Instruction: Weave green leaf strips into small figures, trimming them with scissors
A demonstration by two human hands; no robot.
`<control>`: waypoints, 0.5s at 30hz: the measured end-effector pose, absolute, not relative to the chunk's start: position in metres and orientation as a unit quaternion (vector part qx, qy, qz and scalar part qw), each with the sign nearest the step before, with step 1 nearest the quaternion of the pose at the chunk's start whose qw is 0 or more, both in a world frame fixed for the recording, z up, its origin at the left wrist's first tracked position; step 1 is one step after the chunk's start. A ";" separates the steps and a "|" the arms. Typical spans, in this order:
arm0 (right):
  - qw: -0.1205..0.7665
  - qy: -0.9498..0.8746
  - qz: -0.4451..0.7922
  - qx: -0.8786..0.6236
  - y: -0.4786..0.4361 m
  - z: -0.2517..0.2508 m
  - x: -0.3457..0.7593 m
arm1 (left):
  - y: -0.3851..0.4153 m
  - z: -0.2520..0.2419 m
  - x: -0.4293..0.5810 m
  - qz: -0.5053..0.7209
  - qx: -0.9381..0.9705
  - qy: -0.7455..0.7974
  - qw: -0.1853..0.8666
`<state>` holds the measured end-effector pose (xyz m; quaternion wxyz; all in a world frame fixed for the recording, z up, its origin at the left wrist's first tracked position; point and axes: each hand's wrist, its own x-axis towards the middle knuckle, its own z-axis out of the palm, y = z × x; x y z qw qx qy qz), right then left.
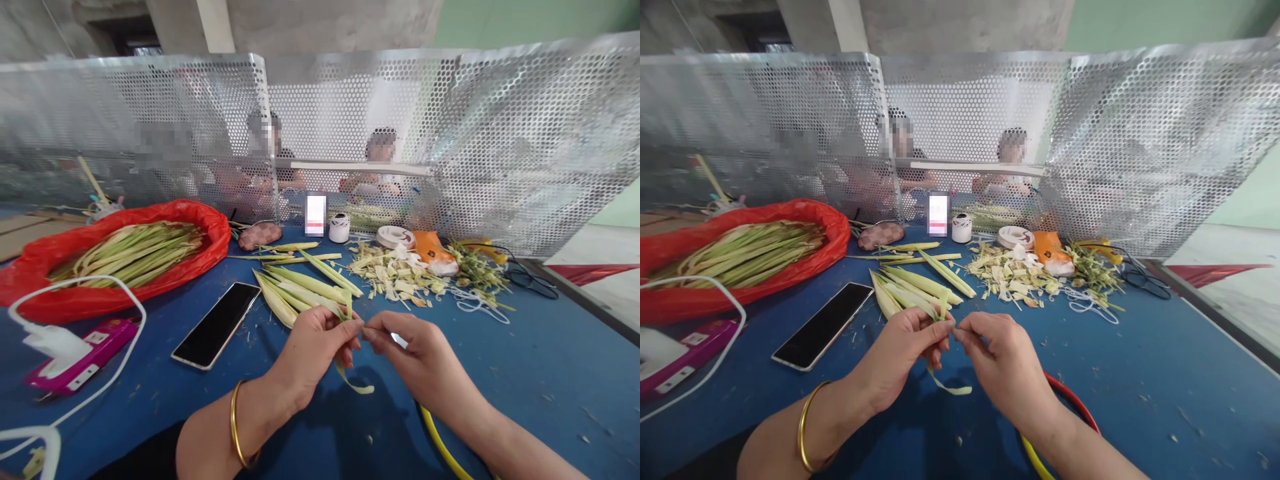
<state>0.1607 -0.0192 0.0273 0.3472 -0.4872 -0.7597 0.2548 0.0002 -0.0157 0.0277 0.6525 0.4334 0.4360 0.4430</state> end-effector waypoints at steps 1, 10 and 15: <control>0.340 -0.765 0.251 -0.486 -0.020 0.030 0.162 | -0.015 0.028 0.000 0.436 0.438 0.439 0.652; 0.277 -0.795 0.248 -0.479 -0.023 0.046 0.177 | -0.011 0.028 -0.004 0.419 0.448 0.437 0.659; 0.266 -0.800 0.245 -0.480 -0.023 0.046 0.178 | -0.010 0.028 -0.004 0.420 0.448 0.448 0.650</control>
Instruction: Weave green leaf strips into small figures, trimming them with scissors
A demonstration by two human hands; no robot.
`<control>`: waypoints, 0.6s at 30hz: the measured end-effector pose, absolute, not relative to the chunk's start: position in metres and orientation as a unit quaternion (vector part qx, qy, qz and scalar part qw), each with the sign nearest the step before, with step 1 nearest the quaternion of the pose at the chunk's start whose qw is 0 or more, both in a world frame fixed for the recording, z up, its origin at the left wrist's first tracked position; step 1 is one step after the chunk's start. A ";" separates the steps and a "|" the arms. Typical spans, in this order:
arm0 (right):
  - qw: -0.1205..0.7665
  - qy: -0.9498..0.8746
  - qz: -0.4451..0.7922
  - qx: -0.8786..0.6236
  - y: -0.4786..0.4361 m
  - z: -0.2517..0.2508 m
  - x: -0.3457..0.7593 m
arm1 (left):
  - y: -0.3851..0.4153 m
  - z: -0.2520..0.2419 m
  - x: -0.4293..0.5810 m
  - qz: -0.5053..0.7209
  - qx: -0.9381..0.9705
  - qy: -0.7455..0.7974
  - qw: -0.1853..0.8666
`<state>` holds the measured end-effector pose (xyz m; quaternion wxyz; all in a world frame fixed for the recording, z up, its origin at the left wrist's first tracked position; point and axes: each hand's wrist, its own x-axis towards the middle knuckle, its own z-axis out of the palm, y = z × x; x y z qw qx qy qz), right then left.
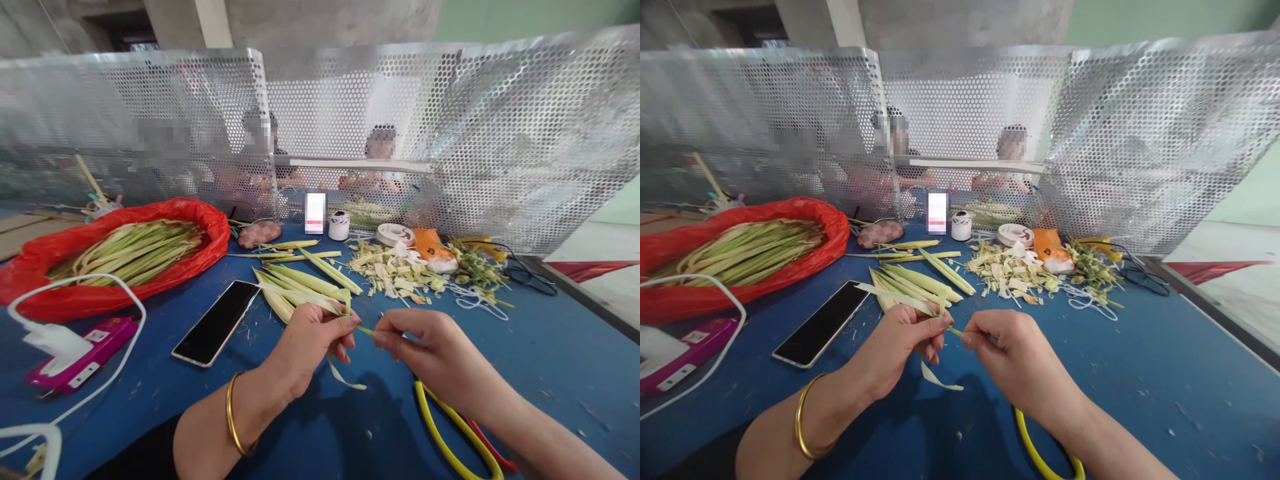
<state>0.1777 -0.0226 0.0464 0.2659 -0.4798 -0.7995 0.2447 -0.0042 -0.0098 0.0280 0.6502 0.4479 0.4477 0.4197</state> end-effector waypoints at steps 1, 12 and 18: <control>0.265 -0.798 0.248 -0.481 -0.022 0.046 0.178 | -0.009 0.028 -0.004 0.421 0.448 0.451 0.647; 0.365 -0.686 0.391 -0.493 -0.009 0.036 0.175 | -0.012 0.028 -0.006 0.325 0.471 0.417 0.706; 0.451 -0.496 0.600 -0.436 -0.015 0.027 0.162 | -0.018 0.029 -0.004 0.305 0.478 0.407 0.716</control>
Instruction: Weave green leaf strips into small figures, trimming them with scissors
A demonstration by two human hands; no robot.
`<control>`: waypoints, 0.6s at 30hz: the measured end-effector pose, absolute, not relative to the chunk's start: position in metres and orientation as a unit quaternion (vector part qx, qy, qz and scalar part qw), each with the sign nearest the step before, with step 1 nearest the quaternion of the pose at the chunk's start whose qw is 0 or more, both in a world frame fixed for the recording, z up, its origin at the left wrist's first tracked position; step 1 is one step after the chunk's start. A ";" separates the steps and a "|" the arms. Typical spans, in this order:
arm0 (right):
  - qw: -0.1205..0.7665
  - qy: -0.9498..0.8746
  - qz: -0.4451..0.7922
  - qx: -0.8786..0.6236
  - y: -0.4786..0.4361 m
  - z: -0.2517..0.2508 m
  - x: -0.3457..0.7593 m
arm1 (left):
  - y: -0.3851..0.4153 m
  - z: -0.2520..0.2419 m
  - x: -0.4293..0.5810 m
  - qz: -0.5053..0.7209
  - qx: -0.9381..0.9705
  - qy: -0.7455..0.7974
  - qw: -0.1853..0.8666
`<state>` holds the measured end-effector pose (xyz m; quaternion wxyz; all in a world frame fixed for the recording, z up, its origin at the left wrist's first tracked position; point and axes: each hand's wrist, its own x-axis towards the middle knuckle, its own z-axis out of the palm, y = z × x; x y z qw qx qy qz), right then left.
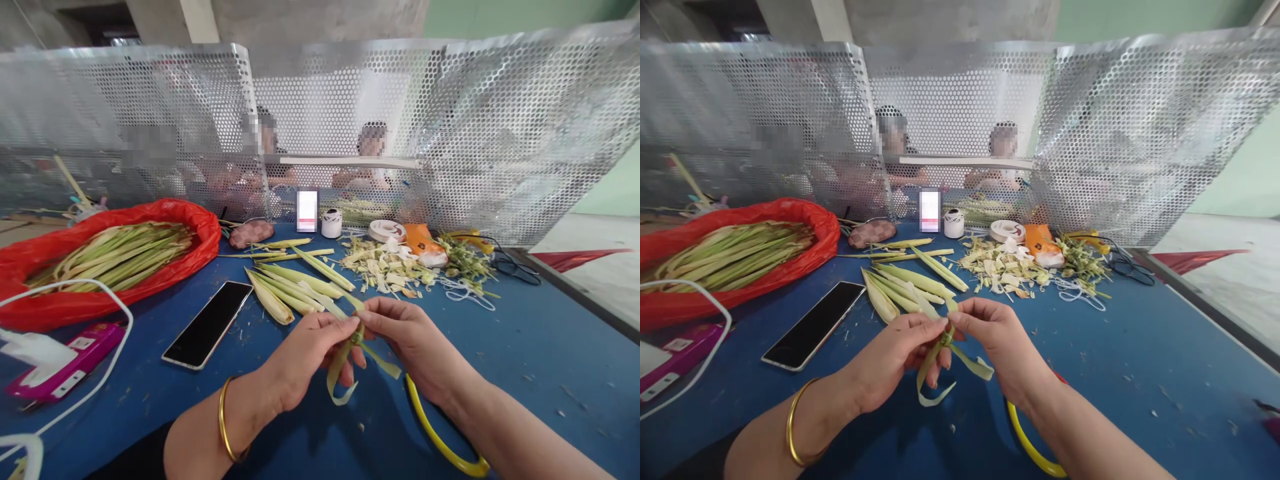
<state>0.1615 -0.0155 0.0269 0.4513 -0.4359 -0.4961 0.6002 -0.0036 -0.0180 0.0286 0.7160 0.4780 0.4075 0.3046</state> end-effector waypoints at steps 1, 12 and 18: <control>0.461 -0.481 0.606 -0.435 -0.017 0.026 0.160 | -0.018 0.028 -0.002 0.310 0.478 0.415 0.709; 0.535 -0.415 0.581 -0.453 -0.021 0.019 0.147 | -0.020 0.025 0.004 0.330 0.492 0.461 0.661; 0.444 -0.547 0.480 -0.523 -0.013 0.019 0.160 | -0.021 0.024 0.005 0.318 0.488 0.467 0.665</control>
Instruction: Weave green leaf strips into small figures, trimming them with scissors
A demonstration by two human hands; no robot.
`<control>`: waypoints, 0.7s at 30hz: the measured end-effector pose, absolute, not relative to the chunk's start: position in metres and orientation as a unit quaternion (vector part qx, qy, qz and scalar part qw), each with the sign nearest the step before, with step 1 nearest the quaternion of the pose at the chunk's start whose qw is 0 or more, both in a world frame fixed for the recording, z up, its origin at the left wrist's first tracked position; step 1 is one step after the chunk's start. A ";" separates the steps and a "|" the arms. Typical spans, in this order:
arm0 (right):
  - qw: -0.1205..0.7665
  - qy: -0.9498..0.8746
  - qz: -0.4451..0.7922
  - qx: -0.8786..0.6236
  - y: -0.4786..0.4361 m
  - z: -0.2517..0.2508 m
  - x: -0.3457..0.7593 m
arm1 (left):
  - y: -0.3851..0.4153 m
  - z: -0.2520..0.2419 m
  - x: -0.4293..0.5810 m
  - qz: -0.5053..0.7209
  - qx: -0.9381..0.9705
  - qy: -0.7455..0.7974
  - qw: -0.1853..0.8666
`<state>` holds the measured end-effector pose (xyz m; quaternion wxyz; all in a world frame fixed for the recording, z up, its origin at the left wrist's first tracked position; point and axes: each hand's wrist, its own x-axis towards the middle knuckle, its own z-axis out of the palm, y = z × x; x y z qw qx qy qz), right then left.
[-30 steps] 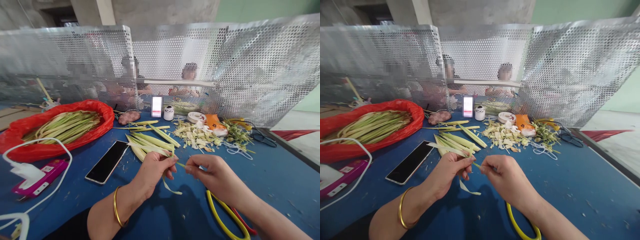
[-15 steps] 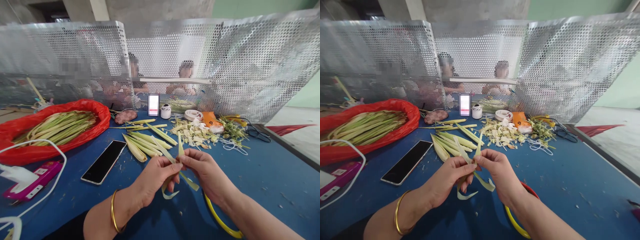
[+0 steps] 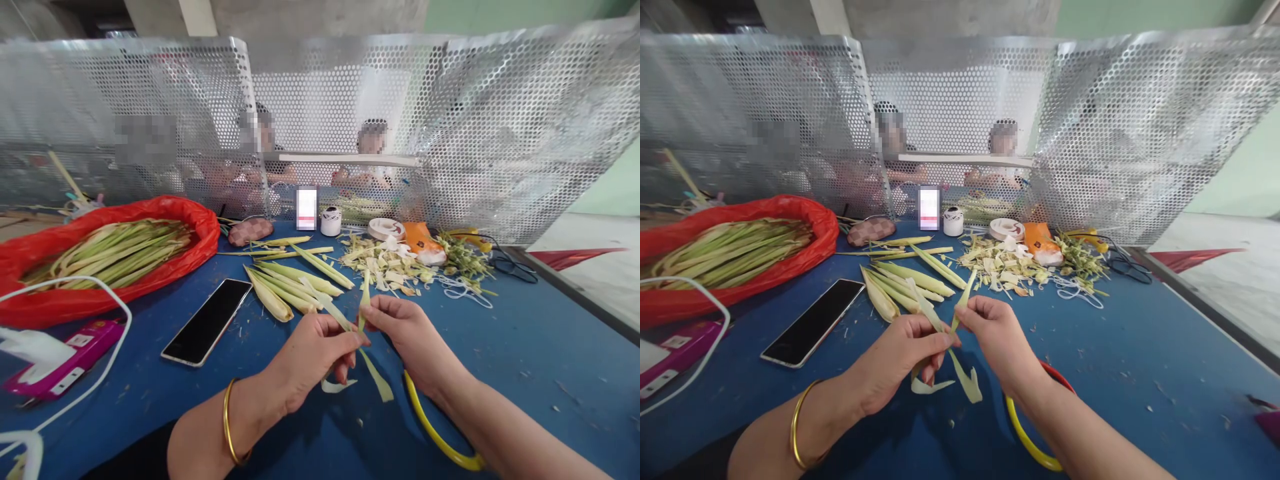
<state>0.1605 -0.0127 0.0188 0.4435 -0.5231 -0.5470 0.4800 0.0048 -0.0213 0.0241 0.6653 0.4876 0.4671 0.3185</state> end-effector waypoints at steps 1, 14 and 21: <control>0.418 -0.599 0.402 -0.553 -0.011 0.021 0.165 | -0.022 0.024 0.005 0.316 0.482 0.466 0.671; 0.369 -0.622 0.490 -0.488 -0.020 0.029 0.156 | -0.029 0.021 0.009 0.274 0.503 0.445 0.689; 0.450 -0.530 0.526 -0.489 -0.024 0.023 0.150 | -0.028 0.025 0.010 0.229 0.521 0.451 0.687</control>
